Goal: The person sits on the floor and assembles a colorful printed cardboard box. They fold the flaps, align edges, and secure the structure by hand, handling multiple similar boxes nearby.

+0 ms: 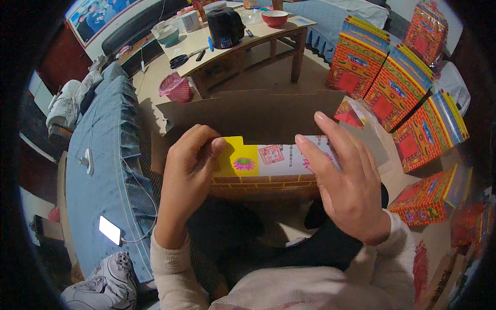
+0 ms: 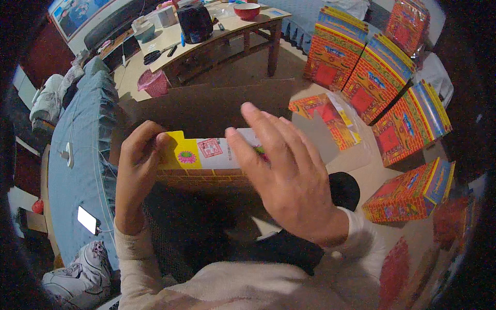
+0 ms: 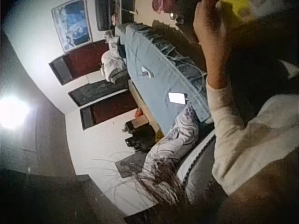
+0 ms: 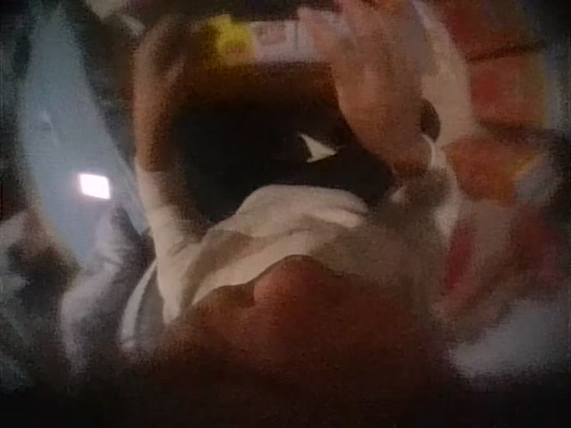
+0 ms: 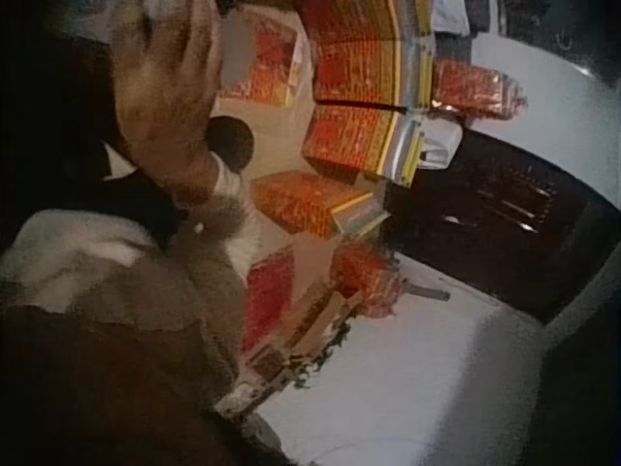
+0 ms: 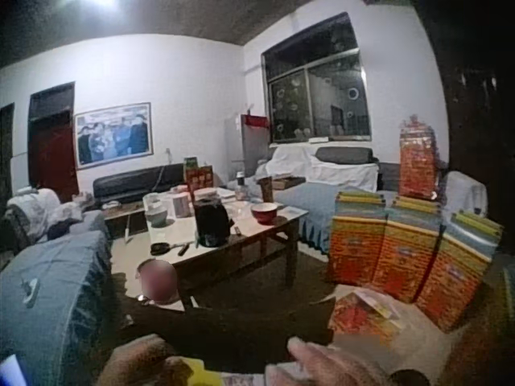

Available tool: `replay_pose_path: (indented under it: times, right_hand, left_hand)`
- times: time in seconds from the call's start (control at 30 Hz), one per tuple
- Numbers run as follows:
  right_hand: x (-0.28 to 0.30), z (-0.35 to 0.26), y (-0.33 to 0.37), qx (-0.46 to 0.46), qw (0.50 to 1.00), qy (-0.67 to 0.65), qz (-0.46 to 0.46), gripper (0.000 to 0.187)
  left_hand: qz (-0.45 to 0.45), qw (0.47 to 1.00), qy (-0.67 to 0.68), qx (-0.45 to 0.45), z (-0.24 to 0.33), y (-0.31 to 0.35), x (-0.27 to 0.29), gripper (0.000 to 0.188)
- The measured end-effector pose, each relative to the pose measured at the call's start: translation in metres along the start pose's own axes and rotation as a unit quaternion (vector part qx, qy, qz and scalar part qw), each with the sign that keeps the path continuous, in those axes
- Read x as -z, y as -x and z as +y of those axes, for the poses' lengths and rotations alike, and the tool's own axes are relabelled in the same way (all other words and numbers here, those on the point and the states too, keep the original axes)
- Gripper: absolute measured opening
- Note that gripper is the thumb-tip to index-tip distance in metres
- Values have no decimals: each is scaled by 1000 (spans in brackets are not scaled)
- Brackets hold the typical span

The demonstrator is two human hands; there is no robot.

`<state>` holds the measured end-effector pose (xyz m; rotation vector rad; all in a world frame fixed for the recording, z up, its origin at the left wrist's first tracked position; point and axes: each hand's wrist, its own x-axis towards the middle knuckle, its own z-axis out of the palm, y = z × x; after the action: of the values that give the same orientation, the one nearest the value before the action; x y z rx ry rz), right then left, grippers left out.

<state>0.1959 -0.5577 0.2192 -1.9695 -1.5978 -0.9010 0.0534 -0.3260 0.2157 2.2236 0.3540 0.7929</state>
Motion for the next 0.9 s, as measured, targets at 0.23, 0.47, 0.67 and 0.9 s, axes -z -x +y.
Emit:
replay_pose_path:
  times: [0.23,0.47,0.67,0.9]
  right_hand:
    - [-8,17,0,-39,991,-57,-117,57]
    - [-9,27,7,17,978,-53,-203,81]
    - [-9,33,11,28,963,-93,-250,67]
    - [-4,31,20,38,976,-84,-195,52]
  left_hand:
    - [5,993,-115,-3,0,-5,-8,17]
    - [-111,954,-275,-40,-16,-5,-3,43]
    - [-226,909,-256,-239,-14,-3,1,79]
    - [-265,900,-282,-202,-7,7,1,76]
